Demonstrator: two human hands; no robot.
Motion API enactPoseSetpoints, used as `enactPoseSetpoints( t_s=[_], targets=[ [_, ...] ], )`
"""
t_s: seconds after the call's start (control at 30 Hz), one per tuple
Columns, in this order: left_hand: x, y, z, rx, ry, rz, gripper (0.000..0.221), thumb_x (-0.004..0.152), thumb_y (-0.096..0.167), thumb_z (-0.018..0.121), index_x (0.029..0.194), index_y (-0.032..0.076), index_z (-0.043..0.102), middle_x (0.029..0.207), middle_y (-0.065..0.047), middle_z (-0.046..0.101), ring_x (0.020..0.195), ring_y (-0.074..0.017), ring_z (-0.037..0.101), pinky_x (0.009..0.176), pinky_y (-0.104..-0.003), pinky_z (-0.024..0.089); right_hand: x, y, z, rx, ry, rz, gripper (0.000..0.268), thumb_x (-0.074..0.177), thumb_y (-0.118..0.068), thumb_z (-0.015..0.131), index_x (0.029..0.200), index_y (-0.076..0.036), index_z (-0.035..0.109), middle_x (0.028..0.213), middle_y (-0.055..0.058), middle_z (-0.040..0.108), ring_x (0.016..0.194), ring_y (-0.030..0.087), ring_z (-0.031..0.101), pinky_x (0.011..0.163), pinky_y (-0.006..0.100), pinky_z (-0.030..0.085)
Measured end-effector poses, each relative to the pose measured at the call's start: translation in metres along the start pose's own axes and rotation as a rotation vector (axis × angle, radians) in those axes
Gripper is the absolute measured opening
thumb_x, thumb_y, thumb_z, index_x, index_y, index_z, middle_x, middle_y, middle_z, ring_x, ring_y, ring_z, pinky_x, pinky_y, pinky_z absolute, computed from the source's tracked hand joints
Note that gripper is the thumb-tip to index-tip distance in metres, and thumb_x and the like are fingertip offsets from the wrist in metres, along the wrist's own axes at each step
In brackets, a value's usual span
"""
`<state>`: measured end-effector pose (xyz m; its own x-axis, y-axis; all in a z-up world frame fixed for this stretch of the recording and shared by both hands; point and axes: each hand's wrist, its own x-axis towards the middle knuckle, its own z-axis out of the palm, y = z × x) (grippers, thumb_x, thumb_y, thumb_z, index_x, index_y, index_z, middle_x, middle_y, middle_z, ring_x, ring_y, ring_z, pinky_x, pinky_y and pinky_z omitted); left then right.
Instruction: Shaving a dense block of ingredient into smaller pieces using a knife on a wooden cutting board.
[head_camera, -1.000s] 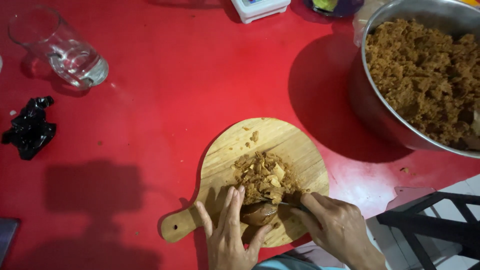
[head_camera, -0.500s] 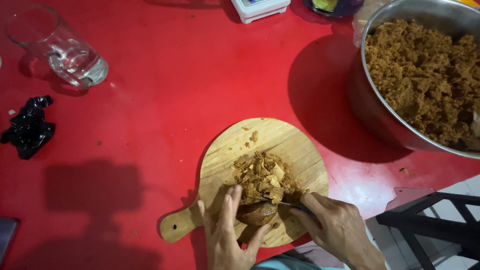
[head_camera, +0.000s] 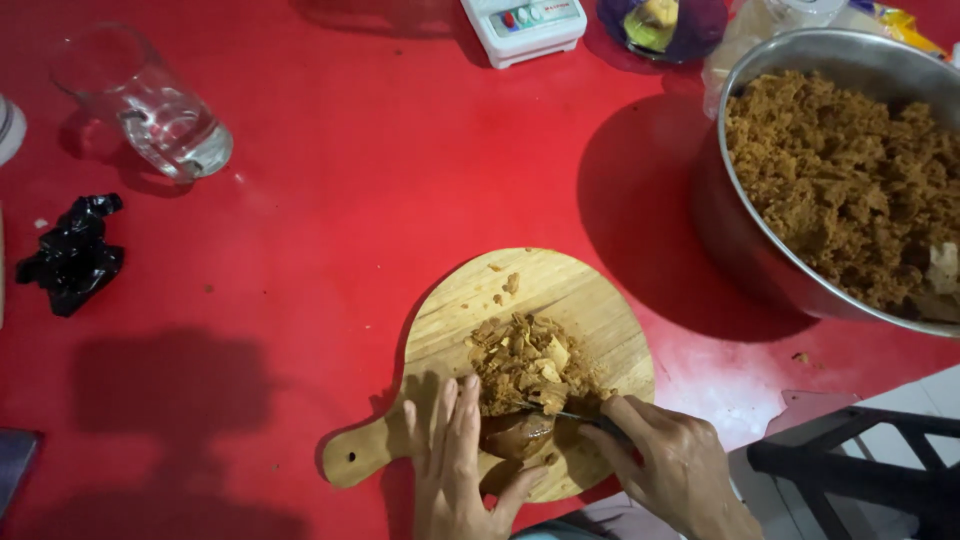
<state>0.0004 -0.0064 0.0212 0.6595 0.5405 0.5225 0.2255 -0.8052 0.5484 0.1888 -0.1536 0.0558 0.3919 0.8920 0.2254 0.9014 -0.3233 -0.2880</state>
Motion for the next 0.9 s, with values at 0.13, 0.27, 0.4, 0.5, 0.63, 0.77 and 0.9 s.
enactPoseSetpoints(
  t_s=[0.13,0.27,0.4,0.5,0.63,0.77,0.9],
  targets=[
    [-0.002,0.002,-0.001,0.011,0.065,0.059,0.092,0.092,0.050,0.078,0.154,0.004,0.029,0.161,-0.024,0.044,0.153,-0.0476,0.040,0.129,-0.071,0.021,0.000,-0.001,-0.001,-0.041,-0.021,0.025,0.022,0.093,-0.041,0.068,0.091,-0.020,0.060,0.071,-0.002,0.067,0.047,0.023,0.064,0.040,0.038,0.049],
    [0.002,0.008,-0.005,0.023,0.101,0.043,0.079,0.097,0.050,0.068,0.150,0.003,0.035,0.157,-0.025,0.048,0.151,-0.0468,0.044,0.128,-0.068,0.026,0.000,-0.002,0.000,-0.069,-0.009,0.028,0.022,0.093,-0.043,0.067,0.096,-0.021,0.060,0.071,-0.004,0.067,0.049,0.021,0.067,0.037,0.038,0.048],
    [-0.001,0.005,-0.003,0.023,0.121,0.032,0.079,0.096,0.050,0.070,0.150,0.003,0.036,0.157,-0.025,0.049,0.151,-0.0469,0.045,0.128,-0.067,0.028,0.002,-0.004,-0.003,-0.050,-0.020,0.035,0.022,0.094,-0.042,0.066,0.090,-0.021,0.058,0.065,-0.005,0.065,0.045,0.017,0.064,0.035,0.036,0.045],
    [-0.004,0.000,0.000,0.005,0.129,0.040,0.080,0.095,0.049,0.072,0.149,0.003,0.036,0.157,-0.026,0.048,0.151,-0.0474,0.043,0.128,-0.067,0.028,0.002,-0.002,-0.003,-0.038,0.024,0.038,0.021,0.094,-0.042,0.064,0.090,-0.022,0.058,0.067,-0.005,0.064,0.045,0.024,0.063,0.038,0.040,0.045],
    [-0.003,0.002,-0.001,-0.005,0.157,0.035,0.075,0.100,0.049,0.064,0.151,0.003,0.035,0.157,-0.026,0.048,0.151,-0.0470,0.045,0.128,-0.066,0.031,0.006,-0.004,-0.014,0.059,0.084,0.027,0.018,0.094,-0.035,0.064,0.102,-0.020,0.062,0.071,0.000,0.069,0.051,0.023,0.066,0.045,0.037,0.047],
    [-0.001,0.004,-0.004,-0.015,0.157,0.030,0.074,0.099,0.044,0.068,0.151,0.002,0.038,0.158,-0.026,0.047,0.151,-0.0463,0.045,0.128,-0.064,0.031,0.011,-0.005,-0.017,-0.003,0.048,0.199,0.022,0.093,-0.037,0.064,0.110,-0.023,0.059,0.070,-0.002,0.074,0.049,0.025,0.069,0.043,0.040,0.047],
    [0.003,0.007,-0.007,-0.008,0.153,-0.002,0.073,0.098,0.044,0.067,0.151,0.002,0.039,0.157,-0.025,0.049,0.150,-0.0478,0.045,0.126,-0.064,0.034,0.025,-0.010,-0.028,-0.047,0.140,0.138,0.027,0.092,-0.036,0.067,0.117,-0.026,0.066,0.092,-0.003,0.079,0.053,0.021,0.071,0.044,0.039,0.053]
  ],
)
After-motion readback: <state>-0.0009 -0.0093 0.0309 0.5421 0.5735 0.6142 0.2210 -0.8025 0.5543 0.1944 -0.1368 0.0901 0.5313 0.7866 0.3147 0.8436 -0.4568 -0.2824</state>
